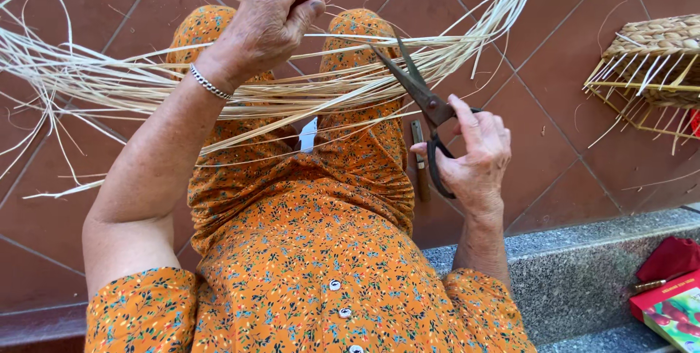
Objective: The person sits on the tiled ground holding a bundle of long palm weaving strips across their lap. They align and sort the strips by hand, then use scissors to trim the ends and even out the bundle, repeatedly repositioning the strips and cutting off excess lengths.
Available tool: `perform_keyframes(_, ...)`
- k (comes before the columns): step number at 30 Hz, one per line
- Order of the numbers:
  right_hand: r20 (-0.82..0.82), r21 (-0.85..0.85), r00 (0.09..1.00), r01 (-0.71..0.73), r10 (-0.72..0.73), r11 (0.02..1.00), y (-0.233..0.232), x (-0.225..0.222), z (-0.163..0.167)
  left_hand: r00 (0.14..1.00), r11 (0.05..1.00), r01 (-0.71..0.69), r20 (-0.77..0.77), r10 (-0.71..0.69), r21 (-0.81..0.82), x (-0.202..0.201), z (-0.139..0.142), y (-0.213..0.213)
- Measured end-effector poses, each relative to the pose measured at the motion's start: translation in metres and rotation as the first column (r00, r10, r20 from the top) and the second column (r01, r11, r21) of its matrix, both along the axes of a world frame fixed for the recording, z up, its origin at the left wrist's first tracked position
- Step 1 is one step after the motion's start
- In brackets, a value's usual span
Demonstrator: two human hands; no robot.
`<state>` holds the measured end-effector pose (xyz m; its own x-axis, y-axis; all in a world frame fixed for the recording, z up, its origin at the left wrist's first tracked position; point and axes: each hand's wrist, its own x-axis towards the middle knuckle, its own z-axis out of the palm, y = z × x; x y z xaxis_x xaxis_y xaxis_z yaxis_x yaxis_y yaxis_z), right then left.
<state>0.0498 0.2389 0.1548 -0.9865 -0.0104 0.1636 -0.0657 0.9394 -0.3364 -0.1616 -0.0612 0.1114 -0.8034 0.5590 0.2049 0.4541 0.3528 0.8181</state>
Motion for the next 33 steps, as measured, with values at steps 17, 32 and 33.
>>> perform_keyframes(17,0.016,0.16,1.0,-0.001,-0.002,0.987,0.079,-0.015,0.003,0.997,0.994,0.073,0.014,-0.074,0.084,0.024,0.05,0.066)
perform_keyframes(32,0.107,0.21,0.994,-0.01,-0.013,0.978,0.109,0.006,-0.03,0.999,0.995,0.017,0.042,-0.021,0.096,0.027,0.05,0.085)
perform_keyframes(33,0.107,0.202,0.994,-0.01,-0.012,0.979,0.109,0.007,-0.033,1.0,0.997,0.007,0.006,-0.008,0.071,0.027,0.047,0.085)
